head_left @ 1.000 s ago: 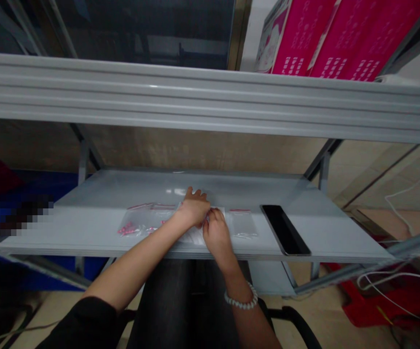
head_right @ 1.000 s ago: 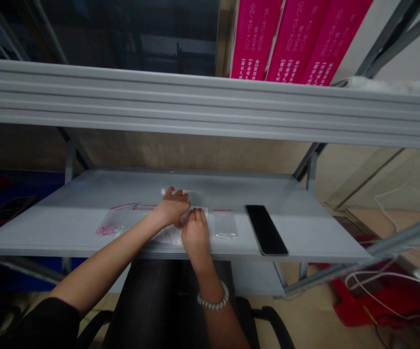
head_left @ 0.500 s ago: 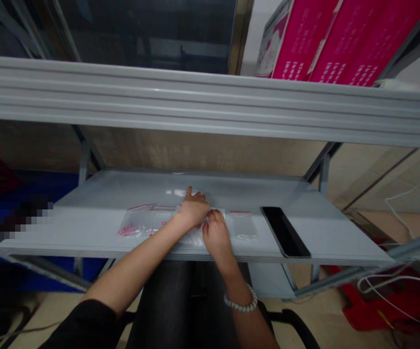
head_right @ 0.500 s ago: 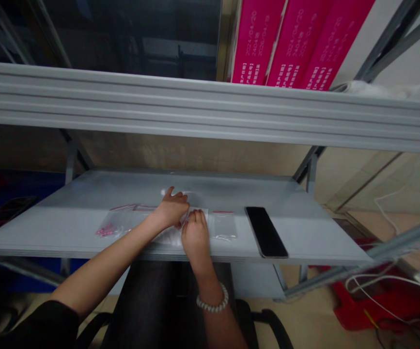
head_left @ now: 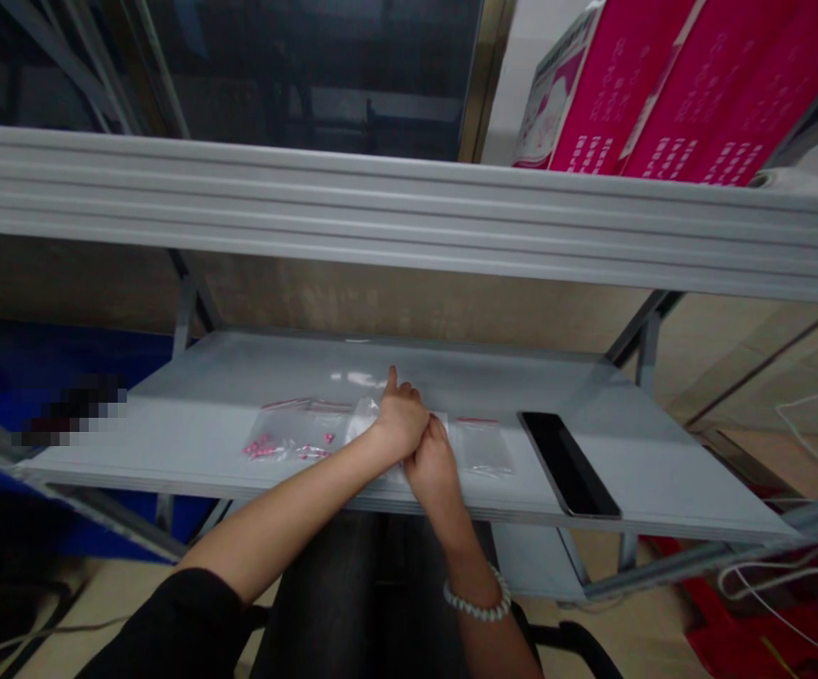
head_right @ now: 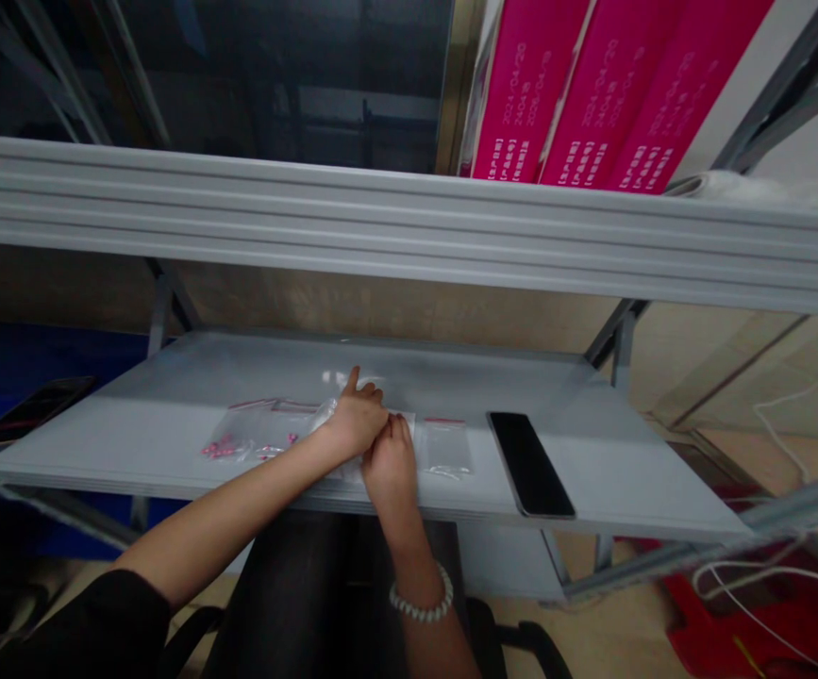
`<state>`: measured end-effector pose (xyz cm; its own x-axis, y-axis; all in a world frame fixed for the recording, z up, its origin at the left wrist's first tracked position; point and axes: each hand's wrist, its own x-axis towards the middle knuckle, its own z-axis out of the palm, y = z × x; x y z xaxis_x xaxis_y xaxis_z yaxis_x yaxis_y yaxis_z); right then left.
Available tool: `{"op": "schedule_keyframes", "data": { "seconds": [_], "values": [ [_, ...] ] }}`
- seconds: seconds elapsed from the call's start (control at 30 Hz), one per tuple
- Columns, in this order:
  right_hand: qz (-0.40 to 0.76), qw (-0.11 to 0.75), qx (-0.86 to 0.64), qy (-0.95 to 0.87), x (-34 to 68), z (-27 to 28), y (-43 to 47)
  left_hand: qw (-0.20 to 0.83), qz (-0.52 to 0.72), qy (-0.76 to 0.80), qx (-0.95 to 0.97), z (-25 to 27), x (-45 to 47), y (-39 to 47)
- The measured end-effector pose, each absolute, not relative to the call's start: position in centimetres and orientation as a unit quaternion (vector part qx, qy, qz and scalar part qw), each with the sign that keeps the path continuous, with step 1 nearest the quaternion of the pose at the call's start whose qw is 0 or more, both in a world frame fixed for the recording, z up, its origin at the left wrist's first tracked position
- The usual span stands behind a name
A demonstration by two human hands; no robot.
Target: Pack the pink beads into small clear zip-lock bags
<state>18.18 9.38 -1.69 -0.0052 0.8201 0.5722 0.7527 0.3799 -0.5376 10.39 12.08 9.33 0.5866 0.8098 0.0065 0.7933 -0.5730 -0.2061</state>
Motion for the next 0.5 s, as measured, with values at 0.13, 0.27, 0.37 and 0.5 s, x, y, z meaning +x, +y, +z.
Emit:
{"op": "schedule_keyframes", "data": {
  "seconds": [0.13,0.27,0.37,0.5],
  "values": [
    [0.041,0.429,-0.559,-0.709,18.2,-1.6,9.4,0.076,0.043,-0.455,-0.886,9.2,10.4,12.2],
    [0.04,0.421,-0.575,-0.701,18.2,-1.8,9.4,0.053,0.054,-0.461,-0.884,9.2,9.9,13.0],
    [0.038,0.413,-0.586,-0.696,18.1,-2.0,9.3,0.037,0.072,-0.464,-0.882,9.4,9.2,13.6],
    [0.033,0.409,-0.595,-0.691,18.0,-2.2,9.3,0.026,0.08,-0.47,-0.879,9.6,8.1,13.5]
  ]
}}
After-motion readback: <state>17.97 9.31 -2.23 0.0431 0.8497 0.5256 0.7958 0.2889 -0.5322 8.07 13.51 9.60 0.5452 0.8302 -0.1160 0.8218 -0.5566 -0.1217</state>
